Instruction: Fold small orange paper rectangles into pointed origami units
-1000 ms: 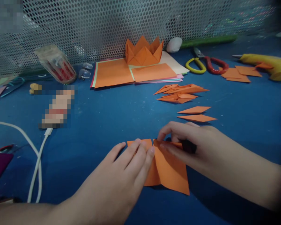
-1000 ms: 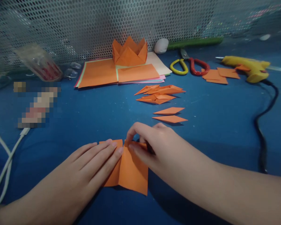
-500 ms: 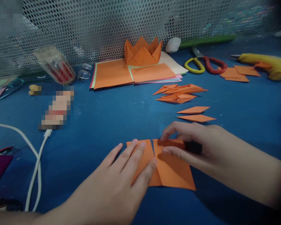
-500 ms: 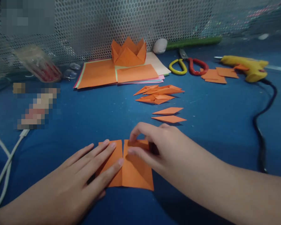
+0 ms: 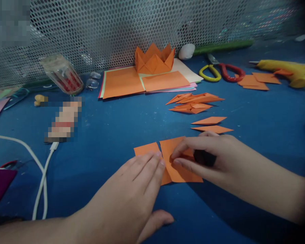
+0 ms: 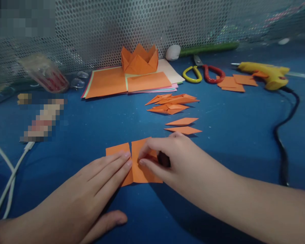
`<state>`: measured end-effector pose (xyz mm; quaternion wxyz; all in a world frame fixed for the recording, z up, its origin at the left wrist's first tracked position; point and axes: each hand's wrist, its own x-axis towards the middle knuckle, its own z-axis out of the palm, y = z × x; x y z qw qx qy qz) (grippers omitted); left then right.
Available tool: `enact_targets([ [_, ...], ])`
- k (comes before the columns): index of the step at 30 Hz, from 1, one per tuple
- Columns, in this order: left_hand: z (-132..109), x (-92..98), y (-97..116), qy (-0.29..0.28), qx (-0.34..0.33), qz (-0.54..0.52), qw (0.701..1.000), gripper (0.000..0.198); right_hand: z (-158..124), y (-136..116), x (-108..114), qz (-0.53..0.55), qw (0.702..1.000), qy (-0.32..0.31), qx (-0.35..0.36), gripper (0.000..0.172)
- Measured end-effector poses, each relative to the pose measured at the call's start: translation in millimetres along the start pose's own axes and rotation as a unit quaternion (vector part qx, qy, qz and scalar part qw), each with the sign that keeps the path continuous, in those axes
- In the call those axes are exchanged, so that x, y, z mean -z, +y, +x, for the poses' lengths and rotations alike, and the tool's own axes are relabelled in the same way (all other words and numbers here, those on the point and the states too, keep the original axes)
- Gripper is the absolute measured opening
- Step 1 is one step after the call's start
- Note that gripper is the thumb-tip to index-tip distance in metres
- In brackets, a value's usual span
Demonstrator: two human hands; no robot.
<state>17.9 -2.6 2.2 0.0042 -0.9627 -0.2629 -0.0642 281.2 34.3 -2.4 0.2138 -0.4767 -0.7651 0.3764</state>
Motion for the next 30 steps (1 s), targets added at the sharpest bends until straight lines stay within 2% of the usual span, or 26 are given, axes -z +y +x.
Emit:
enact_targets([
  [5,2.8,3.6,-2.6,-0.005,-0.013,0.029,0.999,0.066,-3.0,3.4,1.4,-0.005,1.0,-0.001,0.006,0.023],
  [10,6.3,2.4,-1.2,-0.021,-0.05,0.101,0.993,0.091,-3.6,4.7,1.8,-0.009,1.0,-0.014,0.0,0.025],
  [13,5.5,1.3,0.8,-0.03,-0.072,0.136,0.988,0.099,-2.1,4.7,2.9,-0.014,1.0,-0.007,0.006,0.024],
  [22,4.1,1.9,0.8,-0.051,-0.078,0.137,0.986,0.095,-4.8,1.8,4.8,0.021,0.999,-0.037,-0.026,0.019],
  [30,-7.3,7.6,-9.1,-0.098,-0.068,0.07,0.99,0.089,-6.0,9.4,5.8,0.01,0.999,-0.031,-0.007,0.012],
])
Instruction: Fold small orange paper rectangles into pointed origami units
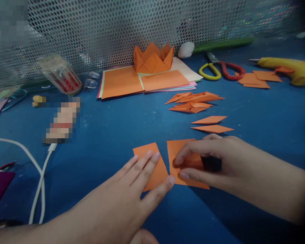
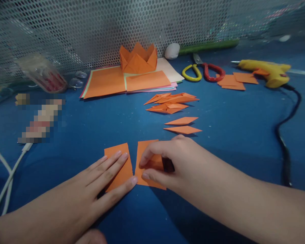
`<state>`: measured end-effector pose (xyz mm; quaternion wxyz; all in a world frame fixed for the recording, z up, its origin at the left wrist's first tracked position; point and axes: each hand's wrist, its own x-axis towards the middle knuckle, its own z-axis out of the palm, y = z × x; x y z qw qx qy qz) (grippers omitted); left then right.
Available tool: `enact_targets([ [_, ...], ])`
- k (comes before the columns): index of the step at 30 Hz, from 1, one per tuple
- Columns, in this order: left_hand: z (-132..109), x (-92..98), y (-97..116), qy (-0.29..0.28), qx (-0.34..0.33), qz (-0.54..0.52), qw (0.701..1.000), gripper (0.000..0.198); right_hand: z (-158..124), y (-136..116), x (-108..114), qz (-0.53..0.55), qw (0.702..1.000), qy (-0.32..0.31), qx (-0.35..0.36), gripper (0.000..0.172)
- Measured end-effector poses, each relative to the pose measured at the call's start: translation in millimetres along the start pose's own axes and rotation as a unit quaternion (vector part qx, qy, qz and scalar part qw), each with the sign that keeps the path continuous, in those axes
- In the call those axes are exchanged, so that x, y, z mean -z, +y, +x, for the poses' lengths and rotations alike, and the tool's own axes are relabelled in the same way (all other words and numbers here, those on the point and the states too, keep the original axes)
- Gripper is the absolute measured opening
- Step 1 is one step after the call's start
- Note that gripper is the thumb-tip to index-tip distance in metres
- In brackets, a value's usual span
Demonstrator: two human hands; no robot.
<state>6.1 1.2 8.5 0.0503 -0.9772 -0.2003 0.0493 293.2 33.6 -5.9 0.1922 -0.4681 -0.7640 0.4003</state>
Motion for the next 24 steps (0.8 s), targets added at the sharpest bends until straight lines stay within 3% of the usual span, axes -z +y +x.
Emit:
enact_targets([
  [8,-4.0,6.5,-1.1,-0.011,0.018,-0.04,0.999,0.093,-1.7,4.1,3.3,-0.041,0.999,0.012,0.025,0.014],
  [12,2.0,4.9,-3.0,0.011,0.05,-0.03,0.998,0.092,6.6,8.3,-3.2,-0.062,0.987,0.133,0.067,0.013],
  [15,4.9,0.4,-4.8,0.047,0.1,-0.001,0.994,0.091,9.4,12.9,-6.6,-0.048,0.965,0.227,0.119,0.03],
  [17,6.0,-1.9,-6.0,0.07,0.135,0.012,0.988,0.088,8.4,14.1,-3.7,-0.088,0.951,0.245,0.168,0.031],
  [21,10.0,-1.9,-6.0,0.121,0.186,0.031,0.975,0.079,4.3,10.1,8.7,-0.246,0.896,0.133,0.344,0.027],
  [24,14.5,-0.3,-1.8,0.184,0.157,0.008,0.97,0.057,2.7,5.6,10.8,-0.286,0.858,0.024,0.426,0.039],
])
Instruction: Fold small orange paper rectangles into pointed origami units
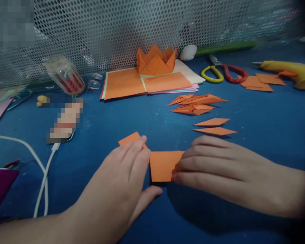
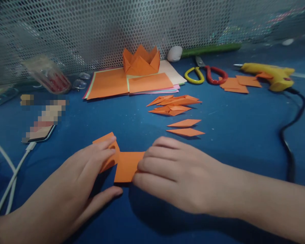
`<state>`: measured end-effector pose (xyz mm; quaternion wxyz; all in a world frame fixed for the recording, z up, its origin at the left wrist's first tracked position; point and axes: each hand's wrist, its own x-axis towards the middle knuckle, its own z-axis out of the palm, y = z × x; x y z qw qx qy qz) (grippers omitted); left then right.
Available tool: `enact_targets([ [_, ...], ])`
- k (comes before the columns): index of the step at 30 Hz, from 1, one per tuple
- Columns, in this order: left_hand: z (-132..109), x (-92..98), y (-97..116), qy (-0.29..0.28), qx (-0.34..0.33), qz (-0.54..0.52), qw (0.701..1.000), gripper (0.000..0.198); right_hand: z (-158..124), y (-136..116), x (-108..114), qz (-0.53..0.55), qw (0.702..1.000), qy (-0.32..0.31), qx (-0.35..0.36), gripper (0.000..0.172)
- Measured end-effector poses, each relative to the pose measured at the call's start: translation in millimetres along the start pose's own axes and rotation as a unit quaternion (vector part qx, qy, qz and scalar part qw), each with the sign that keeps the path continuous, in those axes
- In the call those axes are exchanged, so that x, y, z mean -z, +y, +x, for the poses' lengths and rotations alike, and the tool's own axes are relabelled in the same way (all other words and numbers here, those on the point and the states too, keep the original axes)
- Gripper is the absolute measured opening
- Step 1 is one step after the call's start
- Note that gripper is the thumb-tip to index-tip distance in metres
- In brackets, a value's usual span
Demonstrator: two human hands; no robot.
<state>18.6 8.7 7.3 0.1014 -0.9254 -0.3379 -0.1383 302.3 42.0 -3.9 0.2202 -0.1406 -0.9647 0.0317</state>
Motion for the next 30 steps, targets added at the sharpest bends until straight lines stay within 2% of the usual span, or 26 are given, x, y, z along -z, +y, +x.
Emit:
enact_targets([
  [2,0.9,0.3,3.9,0.04,-0.03,-0.043,0.998,0.047,1.6,-3.7,-1.9,0.018,0.999,-0.035,0.009,0.045],
  [4,0.9,1.8,6.0,0.058,-0.053,-0.072,0.994,0.047,2.9,-8.2,-5.3,0.027,0.999,-0.03,-0.005,0.046],
  [9,-1.0,9.8,5.2,0.032,-0.076,-0.073,0.994,0.062,5.6,-15.2,-9.2,0.036,0.994,0.008,-0.106,0.043],
  [14,-9.7,0.1,5.6,0.028,-0.065,-0.053,0.996,0.048,3.8,-18.7,-10.4,0.077,0.979,0.026,-0.189,0.035],
  [18,-13.2,-8.2,7.4,0.031,-0.053,-0.046,0.997,0.041,1.1,-21.2,-14.7,0.077,0.976,0.04,-0.202,0.038],
  [25,-7.5,-5.3,10.8,0.026,-0.086,-0.027,0.996,0.046,-0.1,-23.9,-23.7,0.074,0.967,0.067,-0.234,0.041],
  [30,-11.4,-9.7,8.6,0.016,-0.094,-0.027,0.995,0.033,0.8,-24.9,-25.4,0.063,0.964,0.077,-0.246,0.044],
])
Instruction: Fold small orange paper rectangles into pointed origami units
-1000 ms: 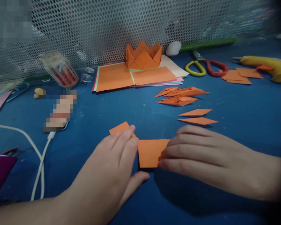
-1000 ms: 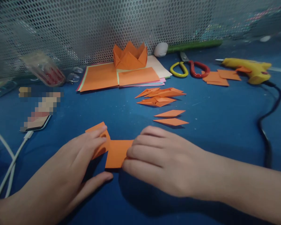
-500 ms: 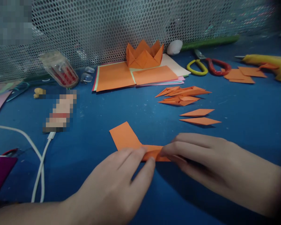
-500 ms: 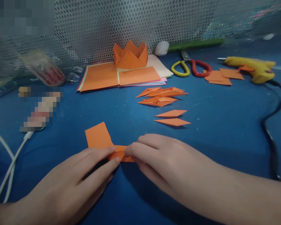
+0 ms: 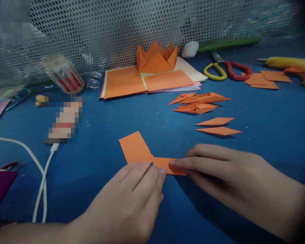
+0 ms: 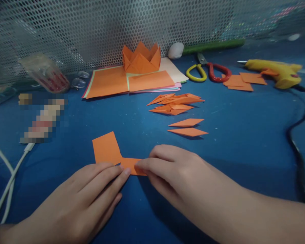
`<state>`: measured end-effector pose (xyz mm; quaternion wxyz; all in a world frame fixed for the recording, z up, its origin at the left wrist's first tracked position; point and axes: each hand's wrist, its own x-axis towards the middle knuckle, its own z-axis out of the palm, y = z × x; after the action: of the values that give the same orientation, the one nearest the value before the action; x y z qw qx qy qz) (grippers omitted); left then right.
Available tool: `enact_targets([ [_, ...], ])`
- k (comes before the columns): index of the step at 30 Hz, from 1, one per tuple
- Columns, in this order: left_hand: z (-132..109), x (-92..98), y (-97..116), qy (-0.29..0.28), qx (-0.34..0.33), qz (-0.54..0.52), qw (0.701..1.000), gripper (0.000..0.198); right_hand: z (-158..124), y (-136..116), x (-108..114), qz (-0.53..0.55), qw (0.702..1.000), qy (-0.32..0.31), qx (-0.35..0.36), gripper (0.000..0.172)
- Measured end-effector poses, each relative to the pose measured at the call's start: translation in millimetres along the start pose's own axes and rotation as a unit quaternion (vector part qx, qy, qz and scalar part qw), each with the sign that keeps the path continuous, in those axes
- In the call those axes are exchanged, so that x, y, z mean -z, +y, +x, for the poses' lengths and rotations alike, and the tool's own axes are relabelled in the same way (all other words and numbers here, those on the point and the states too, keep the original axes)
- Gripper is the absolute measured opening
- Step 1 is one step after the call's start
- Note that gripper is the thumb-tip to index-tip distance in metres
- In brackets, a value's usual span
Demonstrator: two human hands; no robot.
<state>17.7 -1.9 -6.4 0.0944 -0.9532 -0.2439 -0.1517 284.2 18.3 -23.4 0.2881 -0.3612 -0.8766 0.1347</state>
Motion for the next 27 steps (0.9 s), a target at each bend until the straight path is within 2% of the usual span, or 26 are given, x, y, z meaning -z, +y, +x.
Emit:
enact_targets([
  [4,-1.0,-1.2,-1.1,0.0,-0.003,0.0,1.0,0.034,2.2,-1.4,2.2,-0.003,1.0,-0.012,-0.002,0.046],
  [8,-0.5,0.4,0.6,0.002,-0.005,0.014,1.0,0.044,5.2,-2.2,5.5,-0.005,1.0,-0.022,0.003,0.046],
  [11,-0.1,1.7,2.1,-0.004,-0.012,0.022,1.0,0.04,6.4,-1.8,5.2,0.005,1.0,-0.021,-0.005,0.044],
  [14,0.2,4.3,1.9,-0.027,-0.014,0.021,0.999,0.032,6.5,-0.4,3.7,0.017,0.999,-0.016,-0.022,0.04],
  [17,0.7,7.5,0.4,-0.054,-0.018,0.014,0.998,0.034,5.7,2.0,3.5,0.029,0.999,-0.022,-0.039,0.035],
  [20,1.6,8.8,-0.5,-0.057,-0.019,0.014,0.998,0.037,3.8,4.2,4.2,0.029,0.998,-0.024,-0.044,0.032],
  [25,4.4,8.7,-0.2,-0.048,-0.02,0.027,0.998,0.042,-1.9,4.7,4.8,-0.051,0.998,0.0,0.025,0.034],
  [27,6.0,10.1,0.0,-0.035,-0.026,0.042,0.998,0.045,-3.1,4.2,3.6,-0.082,0.995,-0.014,0.057,0.04],
])
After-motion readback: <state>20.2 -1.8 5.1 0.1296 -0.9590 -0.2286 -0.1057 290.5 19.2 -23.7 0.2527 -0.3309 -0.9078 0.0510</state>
